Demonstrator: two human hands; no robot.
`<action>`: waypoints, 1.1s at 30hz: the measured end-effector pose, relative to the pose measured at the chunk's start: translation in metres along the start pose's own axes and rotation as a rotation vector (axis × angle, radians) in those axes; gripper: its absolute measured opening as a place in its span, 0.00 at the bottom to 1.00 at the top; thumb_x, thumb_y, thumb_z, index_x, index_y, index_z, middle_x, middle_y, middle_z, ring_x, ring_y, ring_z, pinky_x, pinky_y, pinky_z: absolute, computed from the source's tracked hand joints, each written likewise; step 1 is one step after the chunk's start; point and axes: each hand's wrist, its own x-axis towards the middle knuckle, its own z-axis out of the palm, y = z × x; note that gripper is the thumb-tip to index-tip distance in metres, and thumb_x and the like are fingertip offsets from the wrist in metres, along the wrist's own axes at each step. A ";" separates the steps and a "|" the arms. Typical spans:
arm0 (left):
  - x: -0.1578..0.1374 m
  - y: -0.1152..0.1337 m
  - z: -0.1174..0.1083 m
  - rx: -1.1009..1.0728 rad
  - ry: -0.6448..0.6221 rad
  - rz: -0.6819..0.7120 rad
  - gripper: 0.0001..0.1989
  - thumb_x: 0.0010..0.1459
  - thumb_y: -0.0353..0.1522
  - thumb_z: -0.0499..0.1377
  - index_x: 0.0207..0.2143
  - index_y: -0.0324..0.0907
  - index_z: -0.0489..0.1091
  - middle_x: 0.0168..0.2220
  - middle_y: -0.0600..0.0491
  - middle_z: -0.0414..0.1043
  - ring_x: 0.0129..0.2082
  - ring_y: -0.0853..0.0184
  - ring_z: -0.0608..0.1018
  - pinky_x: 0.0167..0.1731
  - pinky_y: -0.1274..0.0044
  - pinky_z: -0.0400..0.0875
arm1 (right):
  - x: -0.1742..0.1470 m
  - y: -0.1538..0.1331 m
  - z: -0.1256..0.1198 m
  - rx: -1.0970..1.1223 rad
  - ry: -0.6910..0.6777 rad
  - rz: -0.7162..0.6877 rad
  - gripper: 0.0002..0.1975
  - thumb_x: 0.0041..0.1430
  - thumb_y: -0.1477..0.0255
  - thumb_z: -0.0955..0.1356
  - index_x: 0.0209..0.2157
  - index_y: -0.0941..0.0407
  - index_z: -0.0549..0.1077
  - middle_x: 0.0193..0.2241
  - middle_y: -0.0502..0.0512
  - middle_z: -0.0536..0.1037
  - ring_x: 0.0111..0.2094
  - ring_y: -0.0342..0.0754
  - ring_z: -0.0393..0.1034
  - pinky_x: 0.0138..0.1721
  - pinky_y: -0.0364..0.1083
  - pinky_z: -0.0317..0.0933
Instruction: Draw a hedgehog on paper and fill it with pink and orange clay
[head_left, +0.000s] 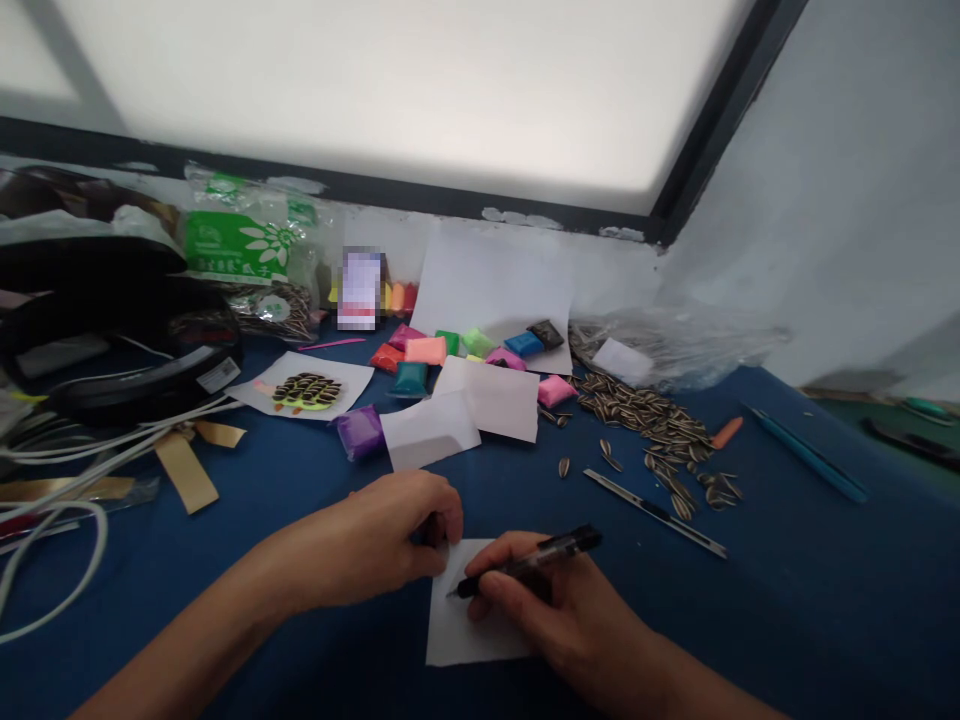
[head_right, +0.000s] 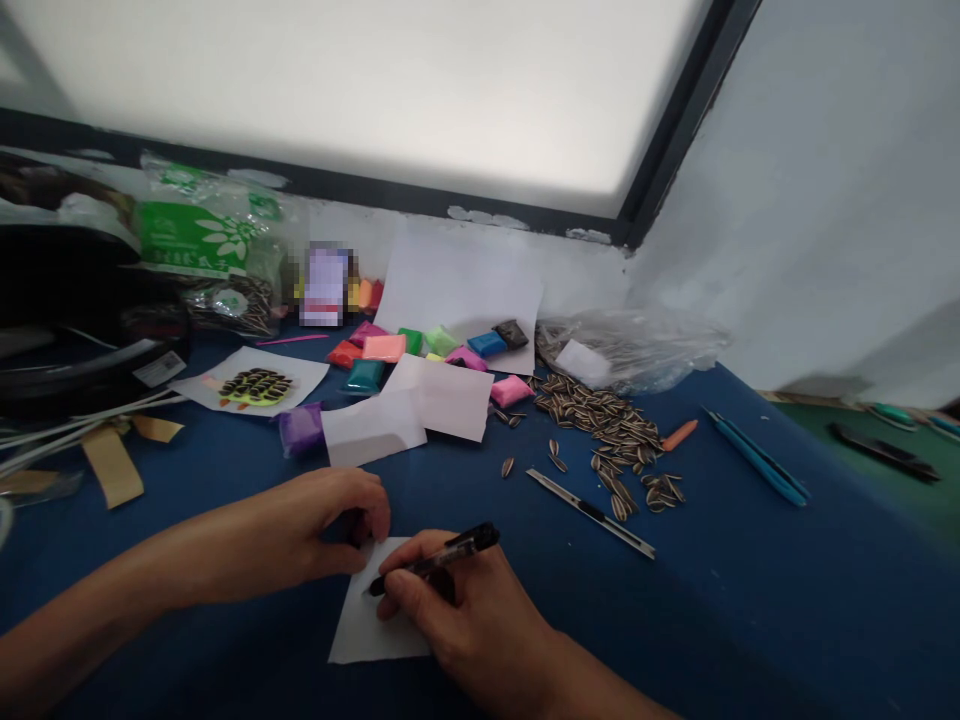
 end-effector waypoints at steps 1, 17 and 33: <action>0.000 0.000 0.000 0.001 -0.002 -0.001 0.07 0.53 0.30 0.60 0.35 0.47 0.74 0.37 0.56 0.75 0.38 0.62 0.77 0.35 0.74 0.68 | 0.000 0.000 0.000 0.002 0.002 0.000 0.10 0.66 0.67 0.66 0.41 0.57 0.77 0.32 0.55 0.82 0.33 0.48 0.75 0.34 0.45 0.65; 0.001 -0.001 0.000 0.019 -0.012 -0.019 0.08 0.51 0.32 0.61 0.36 0.47 0.75 0.38 0.55 0.75 0.39 0.61 0.76 0.36 0.74 0.68 | -0.001 -0.001 0.001 0.023 0.007 0.009 0.08 0.65 0.68 0.67 0.40 0.56 0.77 0.30 0.52 0.80 0.33 0.47 0.75 0.34 0.44 0.66; 0.001 0.000 0.001 0.014 -0.001 -0.016 0.07 0.52 0.32 0.61 0.35 0.47 0.75 0.38 0.56 0.75 0.39 0.61 0.76 0.37 0.74 0.68 | 0.001 -0.001 0.000 -0.009 0.013 0.020 0.09 0.64 0.67 0.67 0.40 0.57 0.77 0.31 0.54 0.81 0.33 0.48 0.74 0.34 0.45 0.65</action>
